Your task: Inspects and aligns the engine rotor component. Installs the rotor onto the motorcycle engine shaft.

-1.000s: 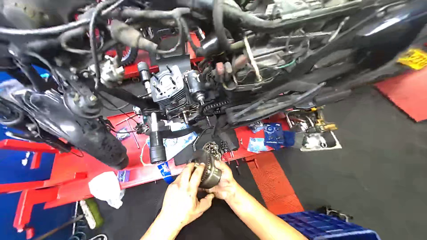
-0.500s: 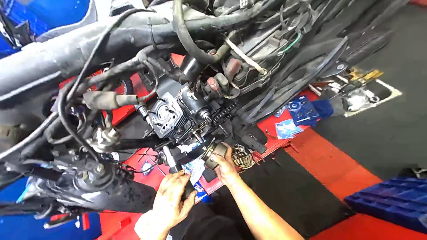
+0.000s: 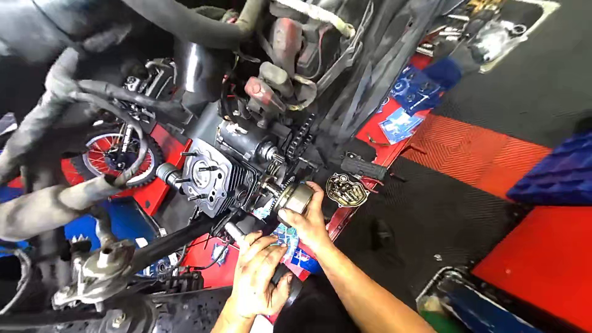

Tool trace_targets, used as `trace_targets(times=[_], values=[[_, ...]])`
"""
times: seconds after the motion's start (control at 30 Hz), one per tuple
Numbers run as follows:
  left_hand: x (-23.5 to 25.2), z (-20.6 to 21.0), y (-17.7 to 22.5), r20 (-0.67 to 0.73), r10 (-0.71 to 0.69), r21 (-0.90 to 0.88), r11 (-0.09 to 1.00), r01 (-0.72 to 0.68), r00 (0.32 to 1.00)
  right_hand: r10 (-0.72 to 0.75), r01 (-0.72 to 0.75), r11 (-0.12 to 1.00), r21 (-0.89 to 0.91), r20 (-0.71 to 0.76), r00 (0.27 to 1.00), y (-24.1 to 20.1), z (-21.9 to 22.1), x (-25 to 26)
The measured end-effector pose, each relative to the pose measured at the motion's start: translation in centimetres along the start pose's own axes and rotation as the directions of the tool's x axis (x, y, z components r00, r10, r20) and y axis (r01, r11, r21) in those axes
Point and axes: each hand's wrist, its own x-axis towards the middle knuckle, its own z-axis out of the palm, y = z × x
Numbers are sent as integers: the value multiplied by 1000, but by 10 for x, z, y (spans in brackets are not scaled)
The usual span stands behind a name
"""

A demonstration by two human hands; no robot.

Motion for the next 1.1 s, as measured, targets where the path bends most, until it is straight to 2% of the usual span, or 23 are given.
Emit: trace_targets(times=[0.07,0.27,0.37,0.43,0.53,0.6,0.67,0.7,0.73,0.77,0.8,0.87,0.9,0.93,0.97,1.03,1.07,1.1], values=[[1,0,-2,3,21,-13,1000,-21,1000,-42,40,995,-94,-14,999,-2,5,3],[2,2,-5,1,29,4,1000,-29,1000,-72,43,910,-411,-55,996,-3,21,11],[3,2,-3,10,26,8,1000,-27,1000,-219,178,814,-553,-8,976,5,19,13],[5,2,-2,26,34,15,999,-34,999,-281,240,760,-604,28,959,8,16,16],[5,2,0,49,42,19,999,-43,998,-256,222,750,-623,36,966,6,16,17],[5,2,0,56,41,19,999,-42,998,-116,90,825,-558,-12,993,-2,19,15],[5,2,0,61,42,19,999,-43,997,170,-181,944,-276,-64,983,-18,24,14],[5,3,0,58,43,15,999,-44,997,321,-326,943,-68,-74,944,-26,29,15],[5,3,-1,54,43,10,999,-44,998,439,-432,896,107,-65,896,-32,32,17],[5,3,-1,50,41,7,999,-42,998,489,-471,861,192,-58,870,-35,35,18],[4,3,-1,47,37,2,999,-37,998,473,-456,871,181,-65,879,-35,36,18],[4,3,-2,49,31,-1,1000,-31,998,274,-280,956,-89,-70,959,-27,31,16],[3,4,-2,50,27,-2,1000,-27,998,134,-143,957,-253,-51,990,-19,27,15],[3,4,-1,53,23,-8,1000,-23,998,-24,21,908,-419,-2,1000,-10,21,15],[3,3,-1,57,20,-11,1000,-20,998,-188,194,806,-559,69,980,0,15,16],[3,3,0,70,14,-9,1000,-14,997,-475,492,538,-685,236,848,15,4,24],[3,2,0,74,11,-1,1000,-11,997,-554,573,449,-686,290,781,19,1,30],[4,3,0,73,9,5,1000,-9,997,-580,597,427,-679,300,757,21,1,32]])
